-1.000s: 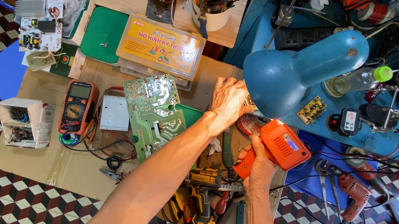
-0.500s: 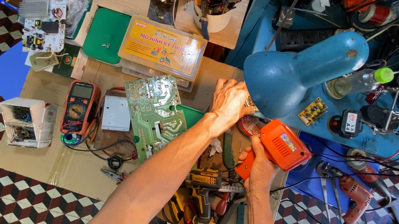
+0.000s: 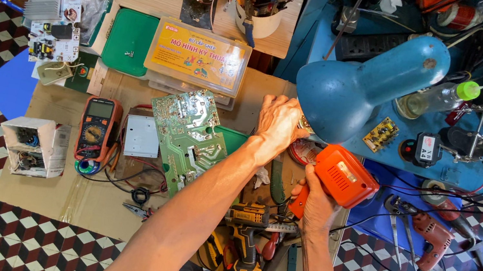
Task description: The person inspects a green circuit board, then uses a hot air gun and a soldering iron to work on specific components. They flip the board over to check the other side and continue heating and soldering.
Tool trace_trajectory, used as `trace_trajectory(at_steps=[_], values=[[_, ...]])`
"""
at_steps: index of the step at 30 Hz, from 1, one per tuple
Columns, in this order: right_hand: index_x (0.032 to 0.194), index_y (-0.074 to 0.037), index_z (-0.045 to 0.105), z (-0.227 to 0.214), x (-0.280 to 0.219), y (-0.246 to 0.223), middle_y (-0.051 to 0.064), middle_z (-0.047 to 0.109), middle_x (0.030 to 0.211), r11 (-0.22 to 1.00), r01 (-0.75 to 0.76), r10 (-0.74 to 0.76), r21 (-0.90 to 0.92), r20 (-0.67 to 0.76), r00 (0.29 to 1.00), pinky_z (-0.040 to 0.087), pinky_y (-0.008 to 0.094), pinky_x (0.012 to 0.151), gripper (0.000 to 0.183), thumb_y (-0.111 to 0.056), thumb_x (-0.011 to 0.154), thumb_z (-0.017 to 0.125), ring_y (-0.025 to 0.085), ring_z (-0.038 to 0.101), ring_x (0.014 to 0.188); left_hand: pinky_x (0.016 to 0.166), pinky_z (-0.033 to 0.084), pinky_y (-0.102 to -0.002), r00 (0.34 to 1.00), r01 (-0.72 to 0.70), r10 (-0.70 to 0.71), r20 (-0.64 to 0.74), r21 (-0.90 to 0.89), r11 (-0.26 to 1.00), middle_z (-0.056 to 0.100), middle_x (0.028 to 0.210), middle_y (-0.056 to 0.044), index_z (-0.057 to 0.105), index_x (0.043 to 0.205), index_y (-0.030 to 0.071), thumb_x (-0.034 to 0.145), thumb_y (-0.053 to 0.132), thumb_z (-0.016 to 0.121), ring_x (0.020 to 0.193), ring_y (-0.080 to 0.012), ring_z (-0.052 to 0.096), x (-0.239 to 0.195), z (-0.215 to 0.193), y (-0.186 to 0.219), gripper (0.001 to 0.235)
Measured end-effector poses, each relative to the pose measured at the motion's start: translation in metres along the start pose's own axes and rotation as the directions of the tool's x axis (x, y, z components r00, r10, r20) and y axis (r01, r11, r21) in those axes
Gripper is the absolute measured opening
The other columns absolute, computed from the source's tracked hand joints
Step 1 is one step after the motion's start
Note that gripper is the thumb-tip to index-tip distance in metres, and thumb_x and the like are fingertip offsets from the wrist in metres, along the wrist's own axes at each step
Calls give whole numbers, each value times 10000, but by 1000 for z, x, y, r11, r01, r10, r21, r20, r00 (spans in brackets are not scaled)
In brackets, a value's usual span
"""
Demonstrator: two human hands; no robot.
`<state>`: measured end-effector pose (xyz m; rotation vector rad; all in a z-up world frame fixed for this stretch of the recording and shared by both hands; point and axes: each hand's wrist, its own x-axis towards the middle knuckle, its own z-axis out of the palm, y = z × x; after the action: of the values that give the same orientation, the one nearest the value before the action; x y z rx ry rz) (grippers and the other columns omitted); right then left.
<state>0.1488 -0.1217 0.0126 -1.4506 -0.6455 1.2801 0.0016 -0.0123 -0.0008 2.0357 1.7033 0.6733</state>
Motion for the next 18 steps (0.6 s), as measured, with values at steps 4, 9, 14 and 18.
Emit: trace_trajectory(at_steps=[4,9,14,18], values=[[1039,-21,666,-2,0,-5,52,619,710,1000,-29,29,-8,-10,1000,497,279,427,182,-100,899,750,145,604,496,1002,378,-476,1000,13,-13,9,-1,1000,714,1105,-82,763,1074,71,650,292,898,1078,-275,608,1,0,0,497],[1029,-14,662,-2,0,-3,55,619,702,1000,-14,14,6,1,1000,501,280,430,179,-93,895,752,148,608,496,1019,382,-463,999,25,-26,32,27,999,707,1146,-79,763,1007,55,667,320,909,1109,-263,604,1,-2,2,455],[1048,-36,664,-2,0,1,48,631,715,999,-17,17,-28,11,1000,520,274,445,186,-116,900,746,138,617,511,995,378,-475,999,31,-31,13,-37,999,708,1098,-85,762,1077,78,653,258,899,1056,-266,607,-1,-5,5,481],[1042,-27,670,-2,1,3,51,635,728,998,-3,2,-56,-5,1000,530,275,455,184,-124,905,748,139,623,519,1008,379,-474,999,36,-36,14,-29,999,707,1068,-85,751,1074,55,680,253,899,1058,-262,609,-2,-5,5,465]])
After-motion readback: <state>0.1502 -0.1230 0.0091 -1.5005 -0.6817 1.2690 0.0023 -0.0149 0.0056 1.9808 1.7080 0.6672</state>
